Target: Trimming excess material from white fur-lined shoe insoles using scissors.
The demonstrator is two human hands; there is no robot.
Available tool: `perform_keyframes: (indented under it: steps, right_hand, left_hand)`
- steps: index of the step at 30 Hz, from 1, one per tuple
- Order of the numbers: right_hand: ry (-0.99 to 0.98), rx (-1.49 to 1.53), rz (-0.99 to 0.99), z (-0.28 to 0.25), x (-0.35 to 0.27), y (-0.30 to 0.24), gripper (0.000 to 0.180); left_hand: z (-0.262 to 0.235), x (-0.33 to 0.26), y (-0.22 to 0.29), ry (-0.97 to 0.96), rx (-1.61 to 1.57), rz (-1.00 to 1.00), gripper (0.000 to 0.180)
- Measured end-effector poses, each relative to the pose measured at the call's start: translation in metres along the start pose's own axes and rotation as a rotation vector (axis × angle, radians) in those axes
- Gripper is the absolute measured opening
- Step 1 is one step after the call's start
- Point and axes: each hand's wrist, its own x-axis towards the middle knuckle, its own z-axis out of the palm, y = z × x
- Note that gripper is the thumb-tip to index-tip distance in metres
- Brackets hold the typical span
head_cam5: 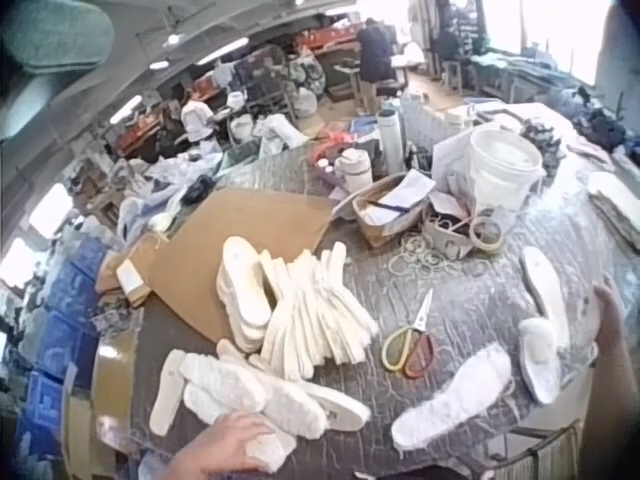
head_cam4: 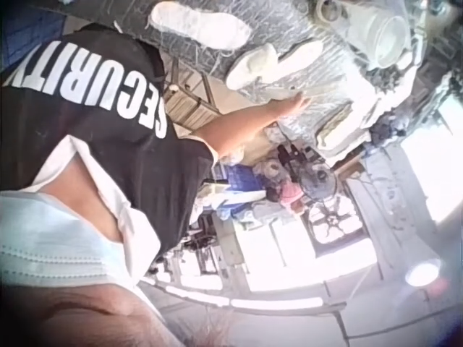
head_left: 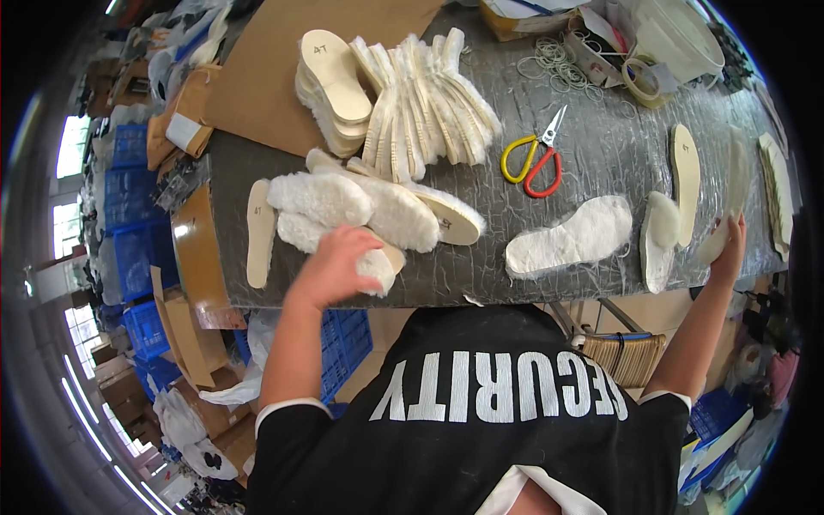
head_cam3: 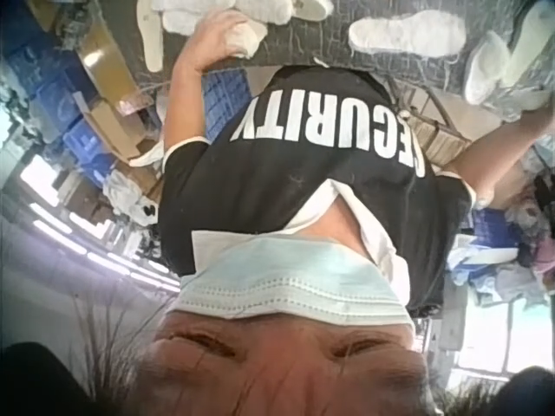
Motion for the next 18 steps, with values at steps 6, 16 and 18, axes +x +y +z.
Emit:
perform_keyframes:
  steps: [6, 16, 18]
  right_hand:
    - [-0.032, 0.317, 0.12, 0.029, -0.082, -0.011, 0.039]
    - [-0.277, 0.588, 0.098, 0.123, -0.204, -0.009, 0.057]
    - [-0.358, 0.581, 0.16, 0.149, -0.227, -0.001, 0.062]
  left_hand:
    - [0.033, -0.026, -0.019, 0.096, 0.367, 0.092, 0.055]
    - [0.011, 0.0, -0.003, -0.078, 0.196, 0.122, 0.056]
    - [0.021, 0.024, 0.018, -0.069, -0.111, 0.141, 0.057]
